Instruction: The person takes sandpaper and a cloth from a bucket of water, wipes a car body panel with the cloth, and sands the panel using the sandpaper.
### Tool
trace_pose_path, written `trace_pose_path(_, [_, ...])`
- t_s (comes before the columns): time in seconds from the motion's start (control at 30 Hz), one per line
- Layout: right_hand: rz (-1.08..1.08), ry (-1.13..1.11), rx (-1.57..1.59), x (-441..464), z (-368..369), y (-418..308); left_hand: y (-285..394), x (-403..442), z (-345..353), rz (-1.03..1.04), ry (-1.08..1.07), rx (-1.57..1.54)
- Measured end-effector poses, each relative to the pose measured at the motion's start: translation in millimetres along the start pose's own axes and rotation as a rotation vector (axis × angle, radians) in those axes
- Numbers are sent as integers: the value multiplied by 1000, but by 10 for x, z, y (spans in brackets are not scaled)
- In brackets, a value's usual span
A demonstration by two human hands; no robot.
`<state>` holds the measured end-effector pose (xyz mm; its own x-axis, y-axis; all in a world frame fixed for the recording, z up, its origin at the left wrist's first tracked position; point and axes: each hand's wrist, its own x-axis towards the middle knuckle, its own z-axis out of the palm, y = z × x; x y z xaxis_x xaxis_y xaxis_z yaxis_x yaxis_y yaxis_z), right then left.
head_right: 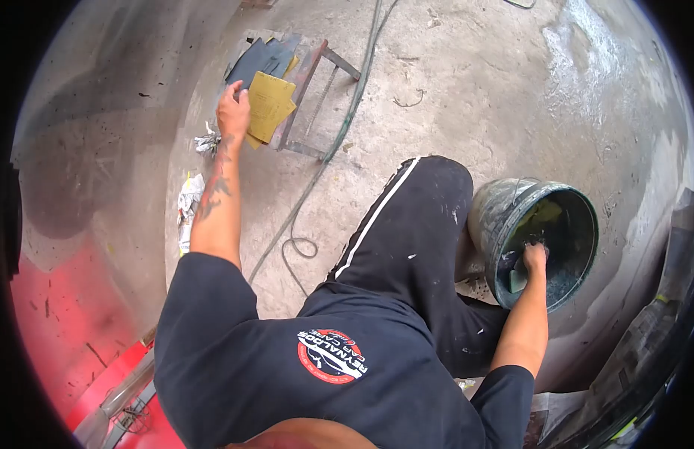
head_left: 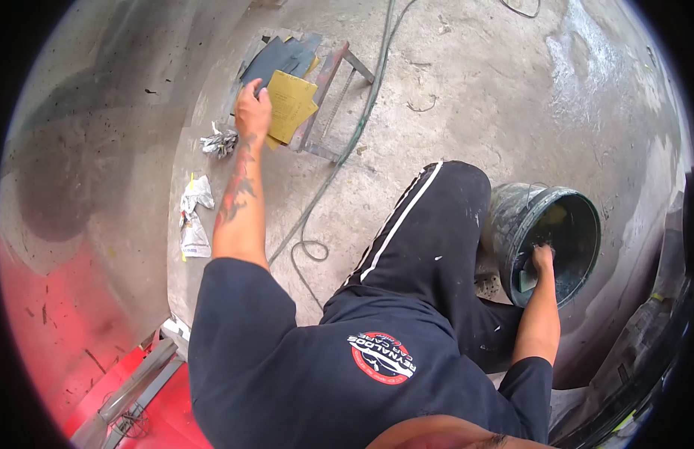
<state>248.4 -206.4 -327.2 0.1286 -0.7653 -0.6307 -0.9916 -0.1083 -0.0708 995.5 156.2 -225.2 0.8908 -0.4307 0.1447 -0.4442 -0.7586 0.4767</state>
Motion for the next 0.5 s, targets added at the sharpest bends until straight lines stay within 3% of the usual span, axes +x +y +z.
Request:
trace_pose_path(0.1, [83, 62, 21, -246, -180, -282, -252, 201, -60, 19, -111, 333])
trace_pose_path(0.2, [128, 91, 9, -364, -313, -429, -243, 306, -67, -11, -186, 365])
trace_pose_path(0.4, [77, 88, 128, -460, -379, -476, -310, 276, -58, 86, -121, 393])
trace_pose_path(0.5, [85, 73, 130, -386, -352, -411, -132, 267, -175, -54, -132, 335])
